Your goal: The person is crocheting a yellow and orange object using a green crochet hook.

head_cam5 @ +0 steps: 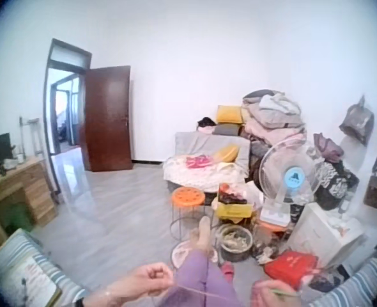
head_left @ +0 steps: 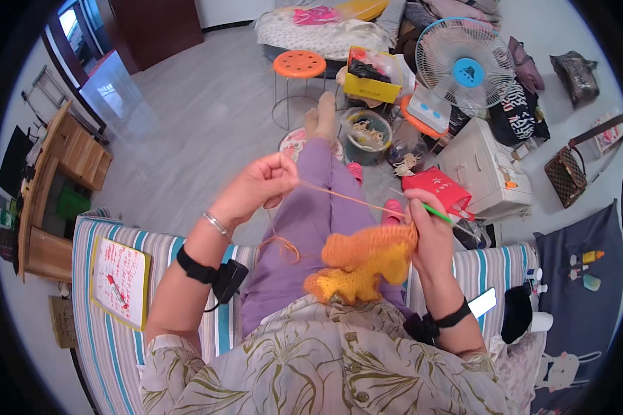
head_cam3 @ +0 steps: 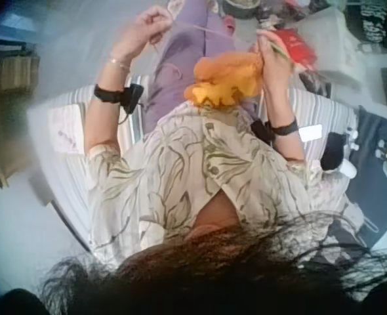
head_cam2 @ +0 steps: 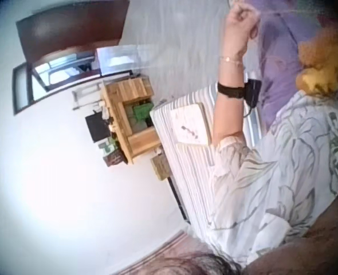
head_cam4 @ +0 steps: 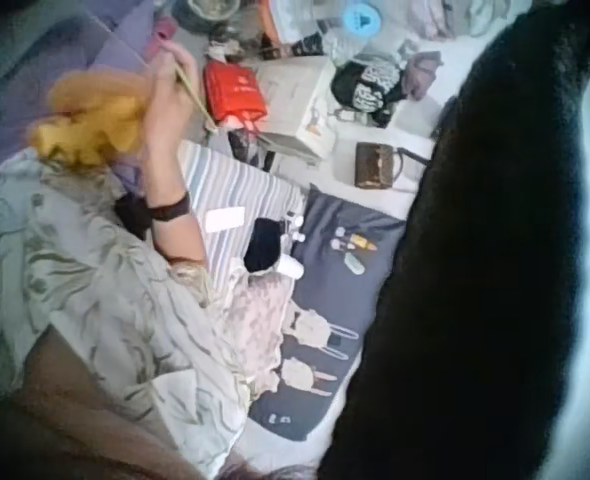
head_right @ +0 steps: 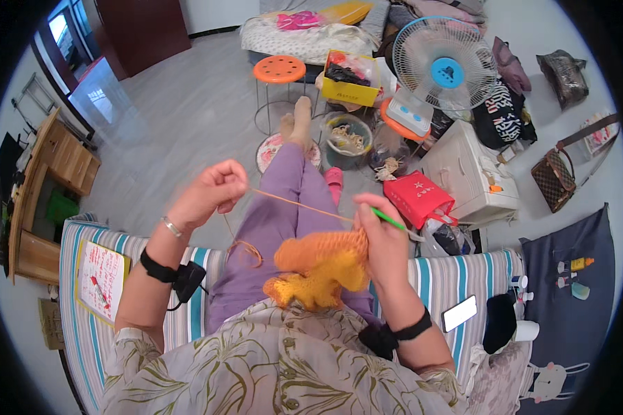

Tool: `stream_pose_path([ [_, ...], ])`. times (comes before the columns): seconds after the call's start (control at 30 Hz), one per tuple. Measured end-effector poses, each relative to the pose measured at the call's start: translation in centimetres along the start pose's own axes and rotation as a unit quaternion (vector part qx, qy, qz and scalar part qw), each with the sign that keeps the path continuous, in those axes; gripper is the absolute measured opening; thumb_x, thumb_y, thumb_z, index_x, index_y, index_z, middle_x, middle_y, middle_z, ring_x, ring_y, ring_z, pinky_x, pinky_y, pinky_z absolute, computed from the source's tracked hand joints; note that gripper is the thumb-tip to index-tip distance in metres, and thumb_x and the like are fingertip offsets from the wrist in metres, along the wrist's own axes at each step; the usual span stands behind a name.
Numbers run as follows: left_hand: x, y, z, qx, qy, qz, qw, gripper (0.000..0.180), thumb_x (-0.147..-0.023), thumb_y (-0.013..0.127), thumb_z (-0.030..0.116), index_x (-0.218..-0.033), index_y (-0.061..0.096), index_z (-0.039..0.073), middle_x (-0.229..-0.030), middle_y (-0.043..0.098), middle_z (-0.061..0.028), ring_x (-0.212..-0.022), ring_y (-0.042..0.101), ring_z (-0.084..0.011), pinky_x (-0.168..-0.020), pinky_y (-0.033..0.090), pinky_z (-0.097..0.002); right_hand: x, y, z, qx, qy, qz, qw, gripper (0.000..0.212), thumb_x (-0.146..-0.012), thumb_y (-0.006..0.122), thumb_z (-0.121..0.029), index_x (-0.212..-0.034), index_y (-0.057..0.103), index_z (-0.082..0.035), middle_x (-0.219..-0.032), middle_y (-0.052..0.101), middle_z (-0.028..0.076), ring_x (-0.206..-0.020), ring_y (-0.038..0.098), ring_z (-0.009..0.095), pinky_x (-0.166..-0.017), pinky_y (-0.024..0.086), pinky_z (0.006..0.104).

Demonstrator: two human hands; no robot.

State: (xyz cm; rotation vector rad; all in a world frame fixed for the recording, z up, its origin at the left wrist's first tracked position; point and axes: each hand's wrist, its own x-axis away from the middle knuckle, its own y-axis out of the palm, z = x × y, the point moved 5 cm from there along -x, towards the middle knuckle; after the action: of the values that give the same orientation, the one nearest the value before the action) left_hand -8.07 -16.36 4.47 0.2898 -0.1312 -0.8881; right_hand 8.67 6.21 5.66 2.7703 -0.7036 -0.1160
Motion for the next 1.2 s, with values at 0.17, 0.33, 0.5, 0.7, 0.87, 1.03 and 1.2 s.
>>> stream_pose_path([
  [0.17,1.2,-4.7,-4.7,-0.188,-0.140,0.014,0.972,0.012,-0.090,0.057,0.016,-0.101,0.060,0.010,-0.061,0.036,0.0111,-0.052,0.031,-0.0007,-0.045,0.022,-0.0191,-3.9,-3.7,3.7,0.075,-0.029,0.029,0.996,0.014,-0.091,0.057,-0.011,-0.102,0.062,-0.004,-0.078,0.053,-0.003,-0.071,0.047,0.004,-0.061,0.037,0.0177],
  [0.33,5.8,-12.1,-2.0,-0.224,-0.138,0.150,0.953,0.013,-0.090,0.057,0.018,-0.096,0.064,0.008,-0.061,0.037,0.0102,-0.052,0.030,-0.0012,-0.045,0.022,-0.0194,-4.3,-3.7,0.8,0.218,-0.084,0.016,0.972,0.012,-0.090,0.057,-0.006,-0.100,0.063,-0.003,-0.087,0.058,0.000,-0.077,0.051,0.004,-0.069,0.042,0.0180],
  [0.5,10.8,-15.7,4.0,-0.357,-0.096,0.242,0.897,0.014,-0.091,0.058,0.015,-0.092,0.067,0.004,-0.067,0.048,0.0079,-0.060,0.040,-0.0013,-0.051,0.031,-0.0184,-4.3,-3.2,-1.2,0.308,-0.124,-0.031,0.943,0.010,-0.087,0.059,-0.005,-0.097,0.063,-0.002,-0.093,0.059,0.001,-0.076,0.054,0.006,-0.067,0.046,0.0196],
  [0.7,16.9,-19.9,16.0,-0.539,0.105,0.413,0.726,0.016,-0.093,0.055,0.011,-0.098,0.066,0.000,-0.090,0.063,0.0009,-0.081,0.054,-0.0041,-0.071,0.042,-0.0180,-7.5,-9.9,-1.9,0.290,-0.167,0.118,0.935,0.012,-0.089,0.060,-0.009,-0.099,0.063,-0.004,-0.088,0.059,0.001,-0.073,0.052,0.005,-0.063,0.044,0.0182],
  [0.87,25.1,-24.2,24.1,-0.607,0.130,0.521,0.586,0.019,-0.095,0.054,0.013,-0.103,0.066,0.001,-0.096,0.065,-0.0002,-0.092,0.057,-0.0063,-0.082,0.044,-0.0195,-10.3,-17.5,-3.0,0.245,-0.196,0.199,0.928,0.016,-0.091,0.059,-0.012,-0.105,0.062,-0.003,-0.082,0.055,-0.002,-0.068,0.047,0.004,-0.061,0.038,0.0163],
  [1.03,29.0,-29.0,23.7,-0.492,-0.036,0.618,0.612,0.031,-0.094,0.054,0.032,-0.093,0.068,0.005,-0.076,0.060,0.0037,-0.055,0.030,0.0003,-0.048,0.024,-0.0188,-8.9,-24.7,-4.3,0.209,-0.211,0.253,0.921,0.017,-0.092,0.057,-0.011,-0.106,0.062,-0.003,-0.077,0.051,-0.003,-0.069,0.044,0.002,-0.061,0.038,0.0164],
  [1.2,30.4,-33.7,15.3,-0.604,-0.100,0.493,0.619,0.022,-0.090,0.056,0.022,-0.093,0.065,0.002,-0.083,0.064,-0.0048,-0.068,0.055,-0.0107,-0.061,0.045,-0.0255,-7.2,-19.3,-4.7,0.278,-0.130,0.238,0.922,0.012,-0.090,0.059,-0.012,-0.100,0.062,-0.005,-0.083,0.055,-0.001,-0.076,0.050,0.005,-0.067,0.042,0.0190],
])
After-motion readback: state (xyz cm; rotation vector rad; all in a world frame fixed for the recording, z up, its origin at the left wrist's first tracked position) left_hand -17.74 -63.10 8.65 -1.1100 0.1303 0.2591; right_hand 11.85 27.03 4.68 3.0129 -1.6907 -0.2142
